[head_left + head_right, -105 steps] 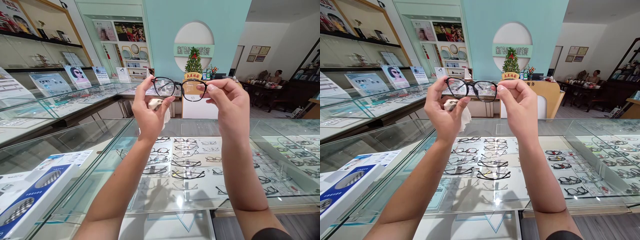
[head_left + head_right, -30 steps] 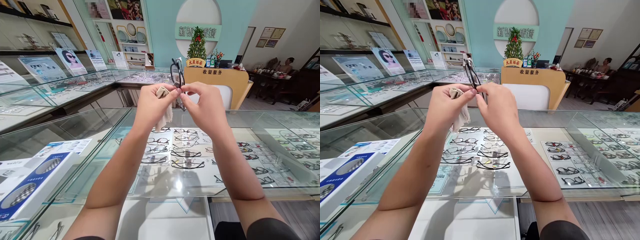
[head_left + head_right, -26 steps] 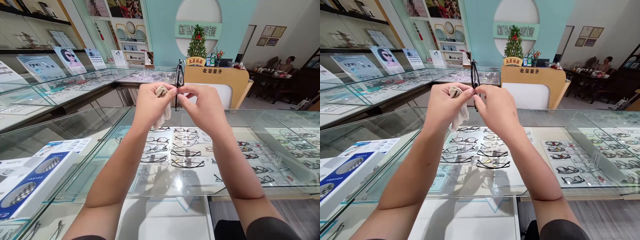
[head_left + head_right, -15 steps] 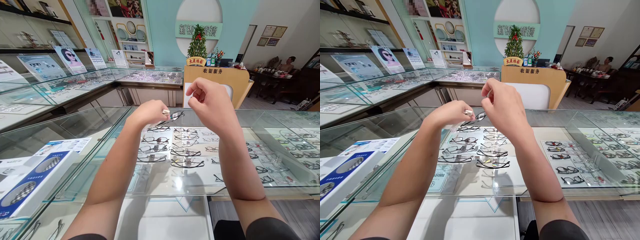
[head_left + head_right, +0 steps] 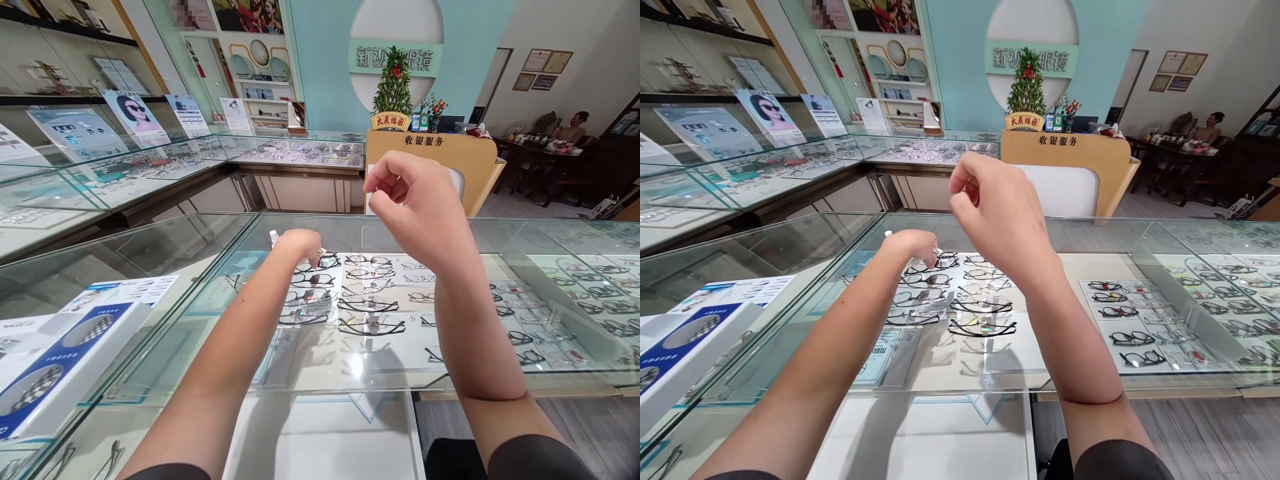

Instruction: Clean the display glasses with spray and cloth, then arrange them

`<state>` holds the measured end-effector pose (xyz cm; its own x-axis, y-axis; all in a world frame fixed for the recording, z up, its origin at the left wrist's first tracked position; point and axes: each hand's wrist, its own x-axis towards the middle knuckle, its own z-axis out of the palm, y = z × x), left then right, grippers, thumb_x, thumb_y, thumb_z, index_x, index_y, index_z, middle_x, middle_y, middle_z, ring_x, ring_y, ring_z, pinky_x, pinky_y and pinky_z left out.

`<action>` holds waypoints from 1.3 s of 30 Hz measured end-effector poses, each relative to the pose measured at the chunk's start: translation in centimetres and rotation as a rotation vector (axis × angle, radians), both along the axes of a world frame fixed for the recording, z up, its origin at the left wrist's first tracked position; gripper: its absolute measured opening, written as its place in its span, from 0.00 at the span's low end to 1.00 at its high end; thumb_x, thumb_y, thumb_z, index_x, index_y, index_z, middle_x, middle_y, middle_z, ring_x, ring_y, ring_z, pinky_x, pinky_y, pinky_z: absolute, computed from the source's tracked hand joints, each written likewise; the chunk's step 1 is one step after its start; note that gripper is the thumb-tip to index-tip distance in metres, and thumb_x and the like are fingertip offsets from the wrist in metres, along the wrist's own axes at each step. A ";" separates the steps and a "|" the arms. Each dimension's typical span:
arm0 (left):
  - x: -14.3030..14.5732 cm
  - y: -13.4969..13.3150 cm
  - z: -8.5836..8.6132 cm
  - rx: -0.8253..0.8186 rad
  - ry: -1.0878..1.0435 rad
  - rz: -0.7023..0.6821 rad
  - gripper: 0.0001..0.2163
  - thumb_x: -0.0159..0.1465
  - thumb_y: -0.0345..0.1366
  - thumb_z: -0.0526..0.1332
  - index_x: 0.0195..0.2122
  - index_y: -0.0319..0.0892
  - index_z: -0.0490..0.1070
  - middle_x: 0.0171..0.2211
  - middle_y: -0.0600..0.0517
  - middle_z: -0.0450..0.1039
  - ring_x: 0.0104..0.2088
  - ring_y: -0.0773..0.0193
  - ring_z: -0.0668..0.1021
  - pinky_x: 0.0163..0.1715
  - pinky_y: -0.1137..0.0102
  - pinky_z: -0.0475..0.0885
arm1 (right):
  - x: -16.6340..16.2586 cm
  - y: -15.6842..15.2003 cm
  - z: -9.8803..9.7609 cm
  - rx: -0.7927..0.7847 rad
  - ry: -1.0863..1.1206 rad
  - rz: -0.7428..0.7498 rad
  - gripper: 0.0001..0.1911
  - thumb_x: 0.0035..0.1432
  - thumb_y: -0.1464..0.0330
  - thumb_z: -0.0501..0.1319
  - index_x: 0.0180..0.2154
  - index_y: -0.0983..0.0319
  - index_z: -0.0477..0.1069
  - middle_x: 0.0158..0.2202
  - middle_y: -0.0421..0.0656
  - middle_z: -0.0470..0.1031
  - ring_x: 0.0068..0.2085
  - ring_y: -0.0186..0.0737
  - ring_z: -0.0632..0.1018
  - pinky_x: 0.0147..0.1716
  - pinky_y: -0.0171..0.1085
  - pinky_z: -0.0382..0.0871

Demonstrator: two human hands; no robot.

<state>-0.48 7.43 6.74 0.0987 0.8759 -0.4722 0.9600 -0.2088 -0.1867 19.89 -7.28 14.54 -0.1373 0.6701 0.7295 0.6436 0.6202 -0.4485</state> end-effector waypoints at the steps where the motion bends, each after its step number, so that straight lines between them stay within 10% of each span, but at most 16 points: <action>1: 0.0 0.0 -0.1 -0.008 0.016 -0.009 0.26 0.56 0.38 0.74 0.57 0.47 0.85 0.56 0.43 0.85 0.51 0.43 0.86 0.49 0.62 0.80 | 0.0 0.0 0.0 0.005 0.001 -0.001 0.09 0.62 0.76 0.60 0.37 0.59 0.76 0.33 0.41 0.76 0.36 0.41 0.75 0.40 0.43 0.69; 39: 0.0 1.6 -2.3 -0.062 0.042 -0.053 0.25 0.51 0.38 0.76 0.52 0.46 0.88 0.55 0.39 0.85 0.49 0.39 0.86 0.51 0.54 0.82 | 0.2 -0.5 0.2 -0.001 -0.022 0.028 0.07 0.65 0.74 0.61 0.38 0.57 0.77 0.34 0.43 0.77 0.38 0.44 0.75 0.41 0.44 0.72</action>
<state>-0.52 9.03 4.43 0.1232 0.8387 -0.5304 0.9389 -0.2717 -0.2114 20.07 -7.82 14.77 -0.1721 0.6664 0.7254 0.6356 0.6377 -0.4350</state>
